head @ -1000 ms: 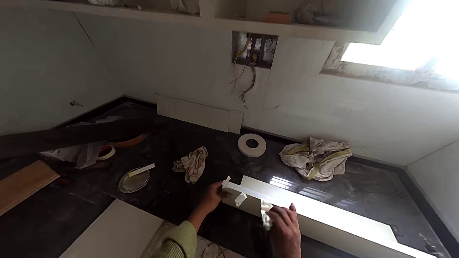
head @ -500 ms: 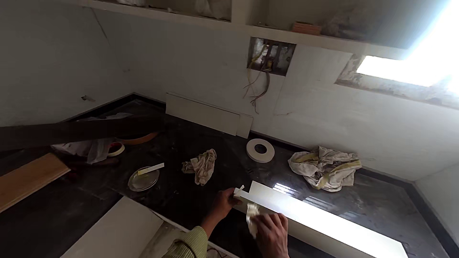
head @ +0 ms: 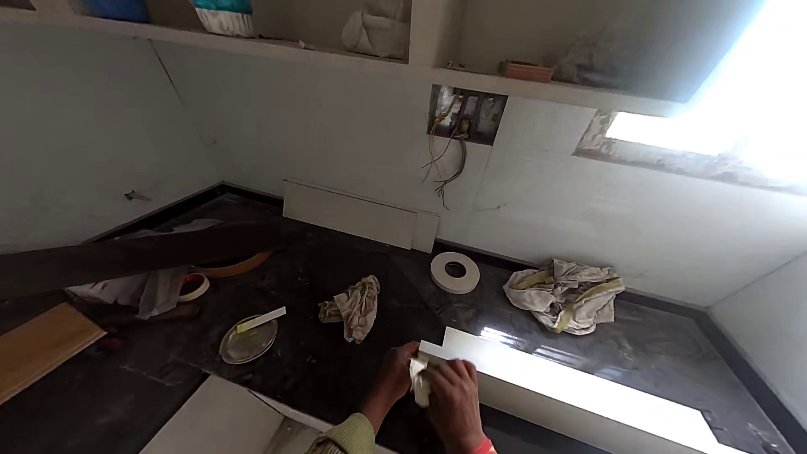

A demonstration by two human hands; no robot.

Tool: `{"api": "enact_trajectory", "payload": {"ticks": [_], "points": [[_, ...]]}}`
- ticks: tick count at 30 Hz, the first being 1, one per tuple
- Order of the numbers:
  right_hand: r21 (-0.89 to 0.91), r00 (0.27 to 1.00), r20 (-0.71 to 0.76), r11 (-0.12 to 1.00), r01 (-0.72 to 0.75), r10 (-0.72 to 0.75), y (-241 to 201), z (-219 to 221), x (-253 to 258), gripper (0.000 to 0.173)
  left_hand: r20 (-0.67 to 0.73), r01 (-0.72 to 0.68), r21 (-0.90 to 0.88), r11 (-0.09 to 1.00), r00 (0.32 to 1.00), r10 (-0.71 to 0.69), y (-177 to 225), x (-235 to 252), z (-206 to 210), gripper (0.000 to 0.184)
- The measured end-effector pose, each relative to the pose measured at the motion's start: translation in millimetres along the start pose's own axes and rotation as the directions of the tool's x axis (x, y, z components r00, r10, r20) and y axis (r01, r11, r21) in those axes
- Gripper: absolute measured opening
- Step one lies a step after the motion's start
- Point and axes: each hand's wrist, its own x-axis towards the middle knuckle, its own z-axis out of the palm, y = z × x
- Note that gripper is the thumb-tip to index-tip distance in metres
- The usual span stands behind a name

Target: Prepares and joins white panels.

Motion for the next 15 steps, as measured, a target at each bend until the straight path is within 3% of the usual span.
{"api": "enact_trajectory", "payload": {"ticks": [2,4,7,9,12,14,15], "points": [[0.016,0.993,0.085,0.997,0.077,-0.078,-6,1,-34,0.016,0.044,0.029,-0.101,0.994,0.999,-0.025,-9,2,2,0.029],[0.054,0.993,0.115,0.998,0.017,-0.023,-11,-6,-54,0.018,0.045,0.011,-0.101,0.995,0.999,-0.006,-17,5,4,0.032],[0.047,0.993,-0.054,0.994,-0.099,0.102,-12,-21,-54,0.026,0.046,0.007,-0.122,0.992,0.999,-0.001,-21,8,4,0.036],[-0.03,0.984,-0.105,0.988,-0.151,0.147,-11,-24,-42,0.04,0.045,-0.008,-0.121,0.993,0.999,0.013,-24,5,4,0.035],[-0.104,0.972,-0.068,0.967,-0.231,0.225,-6,-11,-10,0.079,0.024,-0.049,-0.096,0.994,0.998,0.051,-25,3,5,0.039],[-0.111,0.965,-0.019,0.958,-0.263,0.263,-4,2,6,0.074,0.012,-0.032,0.051,0.998,0.999,0.032,-15,-1,5,0.034],[-0.088,0.968,-0.032,0.964,-0.25,0.248,-2,8,11,0.055,0.002,-0.025,0.121,0.992,1.0,0.025,-9,-2,4,0.033]]}}
